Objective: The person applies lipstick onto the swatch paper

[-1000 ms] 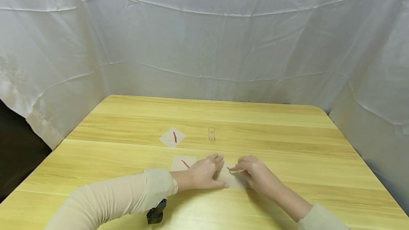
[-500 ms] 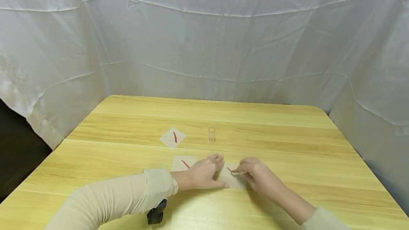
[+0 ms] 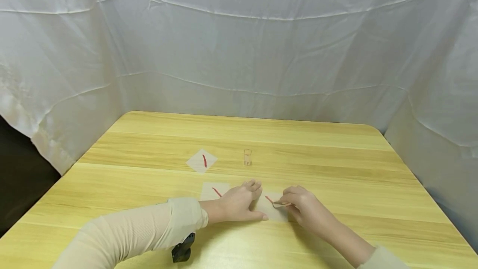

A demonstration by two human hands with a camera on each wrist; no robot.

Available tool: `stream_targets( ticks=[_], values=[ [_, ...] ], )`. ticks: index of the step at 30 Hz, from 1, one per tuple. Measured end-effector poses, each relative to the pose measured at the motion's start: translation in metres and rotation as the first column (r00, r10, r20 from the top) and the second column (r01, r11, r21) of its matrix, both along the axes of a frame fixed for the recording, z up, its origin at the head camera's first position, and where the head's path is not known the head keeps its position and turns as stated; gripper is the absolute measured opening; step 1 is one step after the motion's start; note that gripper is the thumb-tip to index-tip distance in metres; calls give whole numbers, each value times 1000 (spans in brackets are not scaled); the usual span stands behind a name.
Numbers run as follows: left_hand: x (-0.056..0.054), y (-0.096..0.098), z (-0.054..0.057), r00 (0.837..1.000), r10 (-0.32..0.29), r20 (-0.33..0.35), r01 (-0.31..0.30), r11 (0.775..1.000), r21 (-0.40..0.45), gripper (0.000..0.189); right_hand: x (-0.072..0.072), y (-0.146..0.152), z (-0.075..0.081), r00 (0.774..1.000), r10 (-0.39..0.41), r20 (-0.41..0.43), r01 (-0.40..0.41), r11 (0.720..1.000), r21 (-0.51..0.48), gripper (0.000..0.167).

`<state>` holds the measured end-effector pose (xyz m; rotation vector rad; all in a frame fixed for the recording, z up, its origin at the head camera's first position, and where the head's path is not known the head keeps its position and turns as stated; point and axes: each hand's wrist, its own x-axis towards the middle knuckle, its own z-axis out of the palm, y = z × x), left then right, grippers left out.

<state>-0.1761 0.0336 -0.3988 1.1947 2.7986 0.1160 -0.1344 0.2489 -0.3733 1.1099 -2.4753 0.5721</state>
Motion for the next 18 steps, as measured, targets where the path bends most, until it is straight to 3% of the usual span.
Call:
stream_targets(
  ticks=[18],
  values=[
    [0,0,-1,1000,-6,-13,6,1000,-5,77,5,7,1,1000,22,-17,-22,1000,21,37]
  ],
)
